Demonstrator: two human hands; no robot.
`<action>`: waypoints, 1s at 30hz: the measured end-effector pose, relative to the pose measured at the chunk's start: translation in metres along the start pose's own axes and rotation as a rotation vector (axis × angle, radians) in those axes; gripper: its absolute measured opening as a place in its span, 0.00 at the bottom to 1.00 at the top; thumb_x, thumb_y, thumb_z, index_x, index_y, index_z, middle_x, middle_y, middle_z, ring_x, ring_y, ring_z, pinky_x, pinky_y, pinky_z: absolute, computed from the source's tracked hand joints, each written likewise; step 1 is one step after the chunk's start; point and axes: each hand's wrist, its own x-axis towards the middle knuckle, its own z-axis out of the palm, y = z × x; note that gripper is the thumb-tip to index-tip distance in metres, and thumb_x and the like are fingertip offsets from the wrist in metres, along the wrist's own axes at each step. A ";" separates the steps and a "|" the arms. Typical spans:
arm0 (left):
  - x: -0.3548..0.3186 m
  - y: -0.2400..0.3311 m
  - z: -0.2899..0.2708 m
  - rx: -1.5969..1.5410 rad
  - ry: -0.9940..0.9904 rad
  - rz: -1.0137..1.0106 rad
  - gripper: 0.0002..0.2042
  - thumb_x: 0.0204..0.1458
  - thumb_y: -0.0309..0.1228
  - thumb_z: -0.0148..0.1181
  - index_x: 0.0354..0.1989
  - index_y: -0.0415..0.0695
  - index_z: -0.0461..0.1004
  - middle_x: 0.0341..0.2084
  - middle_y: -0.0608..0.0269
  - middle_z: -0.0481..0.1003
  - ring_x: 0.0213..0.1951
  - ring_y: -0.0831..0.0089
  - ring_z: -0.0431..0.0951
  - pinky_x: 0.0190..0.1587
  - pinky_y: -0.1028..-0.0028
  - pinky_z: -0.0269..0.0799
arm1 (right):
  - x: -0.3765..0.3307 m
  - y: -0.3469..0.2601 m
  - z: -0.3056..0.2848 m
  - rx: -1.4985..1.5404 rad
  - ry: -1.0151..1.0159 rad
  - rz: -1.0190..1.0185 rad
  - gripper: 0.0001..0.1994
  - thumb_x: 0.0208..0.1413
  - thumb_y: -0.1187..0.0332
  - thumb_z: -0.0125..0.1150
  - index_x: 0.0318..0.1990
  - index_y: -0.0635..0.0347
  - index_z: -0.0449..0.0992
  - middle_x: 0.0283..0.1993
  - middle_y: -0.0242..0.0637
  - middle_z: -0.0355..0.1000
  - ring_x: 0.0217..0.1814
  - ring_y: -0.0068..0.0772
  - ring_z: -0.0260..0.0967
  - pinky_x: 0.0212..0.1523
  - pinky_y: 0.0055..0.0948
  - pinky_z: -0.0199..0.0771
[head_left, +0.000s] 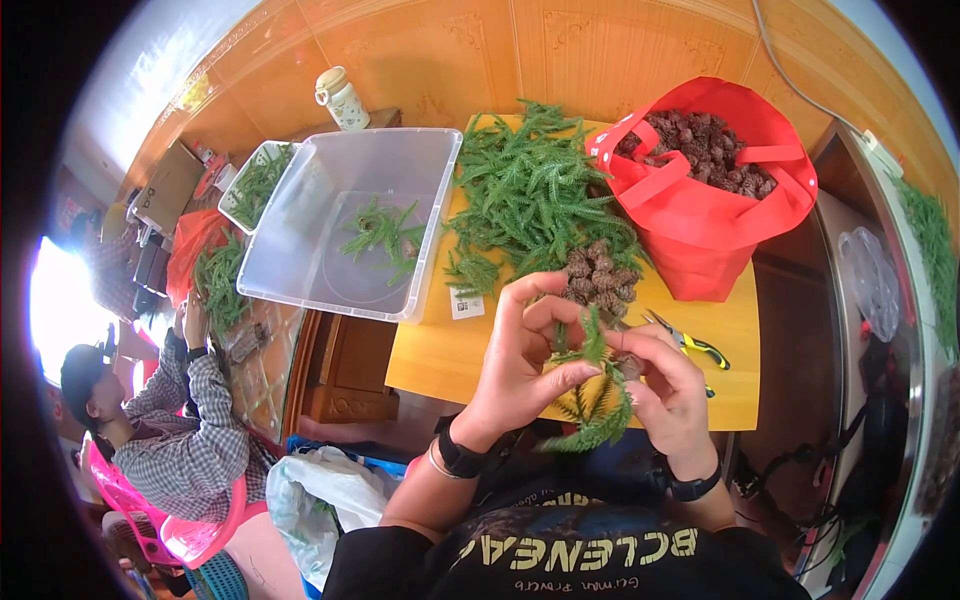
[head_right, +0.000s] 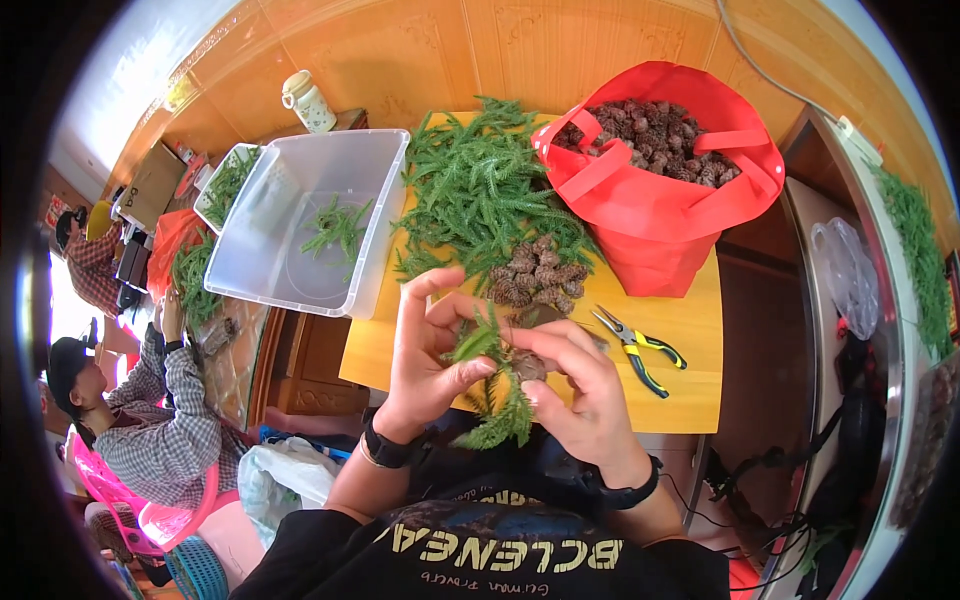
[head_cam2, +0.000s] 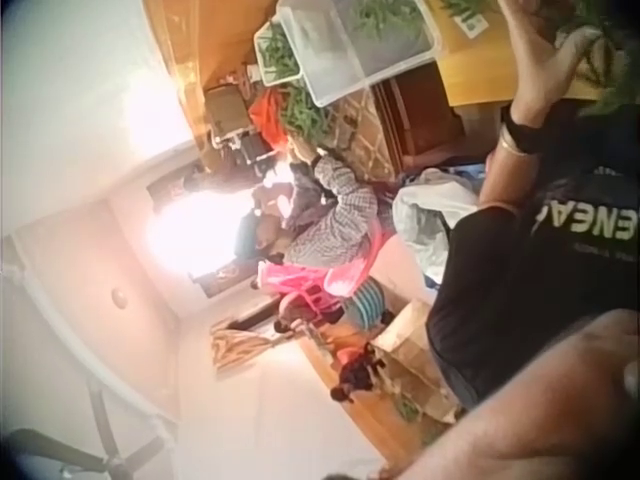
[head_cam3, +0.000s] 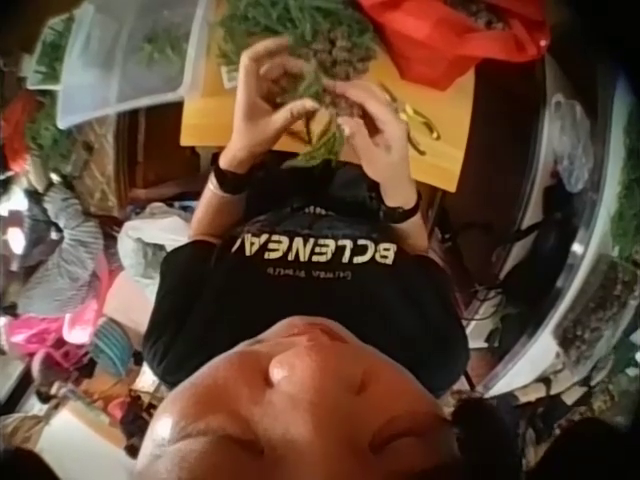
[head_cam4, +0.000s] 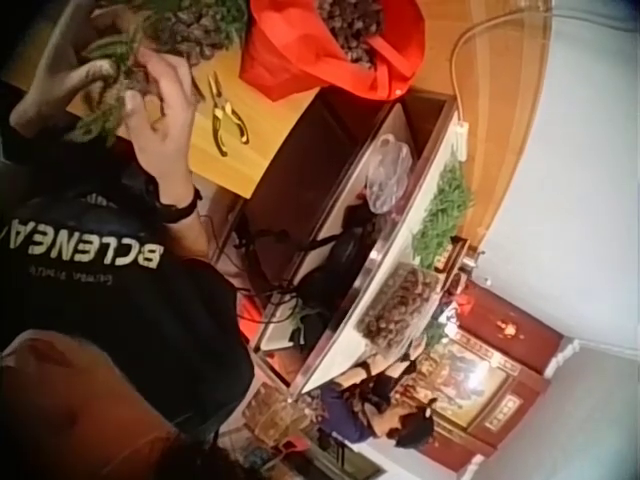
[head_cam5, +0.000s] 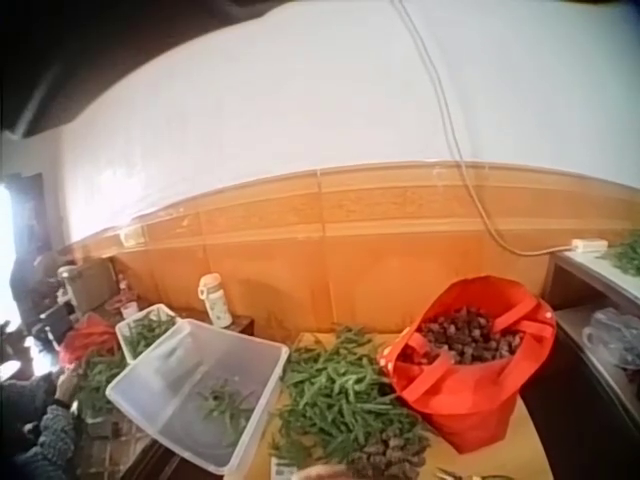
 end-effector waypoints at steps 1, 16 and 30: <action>0.000 0.009 0.000 0.116 -0.005 -0.011 0.38 0.44 0.22 0.65 0.61 0.40 0.46 0.34 0.65 0.67 0.36 0.80 0.68 0.40 0.80 0.66 | -0.002 0.001 -0.005 -0.098 -0.021 0.019 0.18 0.46 0.76 0.52 0.47 0.70 0.69 0.41 0.37 0.62 0.40 0.24 0.61 0.42 0.20 0.60; 0.001 0.002 0.004 0.418 0.017 0.164 0.17 0.34 0.08 0.52 0.34 0.37 0.72 0.41 0.53 0.70 0.46 0.67 0.70 0.47 0.73 0.67 | -0.009 -0.015 -0.009 0.107 0.110 0.150 0.13 0.46 0.79 0.50 0.42 0.65 0.67 0.55 0.44 0.60 0.53 0.30 0.62 0.44 0.26 0.70; -0.005 0.000 -0.012 -0.027 -0.149 -0.131 0.07 0.45 0.19 0.59 0.30 0.38 0.67 0.46 0.52 0.67 0.49 0.71 0.67 0.48 0.72 0.68 | 0.003 0.000 -0.010 -0.263 0.003 0.100 0.12 0.42 0.81 0.54 0.38 0.67 0.69 0.44 0.39 0.65 0.40 0.23 0.66 0.37 0.20 0.71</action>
